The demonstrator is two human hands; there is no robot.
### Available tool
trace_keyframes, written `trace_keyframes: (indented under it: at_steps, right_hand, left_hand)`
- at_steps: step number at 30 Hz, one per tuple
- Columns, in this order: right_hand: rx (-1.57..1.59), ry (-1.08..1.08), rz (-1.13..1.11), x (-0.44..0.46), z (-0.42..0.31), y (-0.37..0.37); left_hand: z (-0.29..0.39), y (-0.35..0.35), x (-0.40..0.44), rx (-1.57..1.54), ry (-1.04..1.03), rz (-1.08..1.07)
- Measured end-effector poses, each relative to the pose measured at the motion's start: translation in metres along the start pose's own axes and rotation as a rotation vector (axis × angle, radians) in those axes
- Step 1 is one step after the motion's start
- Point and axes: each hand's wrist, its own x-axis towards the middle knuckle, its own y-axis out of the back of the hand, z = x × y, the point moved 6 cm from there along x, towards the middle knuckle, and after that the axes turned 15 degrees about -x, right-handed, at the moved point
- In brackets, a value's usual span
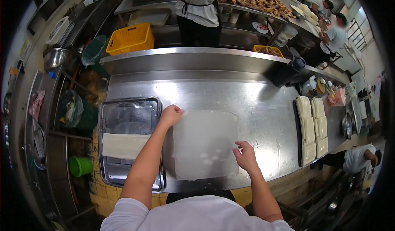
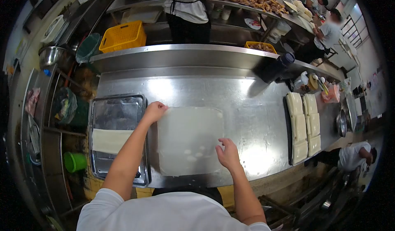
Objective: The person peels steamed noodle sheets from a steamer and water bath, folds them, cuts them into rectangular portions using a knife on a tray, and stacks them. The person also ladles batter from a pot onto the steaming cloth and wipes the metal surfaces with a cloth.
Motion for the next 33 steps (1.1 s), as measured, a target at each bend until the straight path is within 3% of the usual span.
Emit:
trace_keyframes:
  at_steps: [7, 13, 16, 19, 22, 28, 30, 33]
  right_hand:
    - [-0.023, 0.139, -0.068, 0.085, -0.057, 0.0]
    - [-0.042, 0.318, -0.185, 0.185, -0.137, -0.035]
    - [-0.102, 0.511, -0.258, 0.208, -0.178, -0.063]
    - [-0.221, 0.348, -0.89, 0.216, -0.18, -0.106]
    - [-0.49, 0.313, -1.032, 0.217, -0.16, -0.112]
    - [-0.654, 0.199, -0.97, 0.225, -0.081, -0.045]
    - [-0.778, 0.218, -0.88, 0.223, -0.057, -0.031]
    - [-0.802, 0.379, -0.559, 0.221, -0.027, -0.025]
  left_hand:
    - [0.012, 0.012, -0.003, 0.204, 0.036, -0.115]
    - [0.044, 0.031, -0.031, 0.052, 0.058, -0.11]
    - [0.049, 0.034, -0.039, 0.045, -0.09, -0.044]
    - [0.047, 0.036, -0.041, 0.014, -0.073, -0.04]
    - [0.045, 0.039, -0.04, 0.046, -0.104, -0.033]
    - [0.041, 0.039, -0.027, 0.028, -0.044, -0.088]
    - [0.036, 0.034, -0.021, 0.05, -0.043, -0.084]
    - [0.029, 0.027, -0.013, 0.086, -0.059, -0.092]
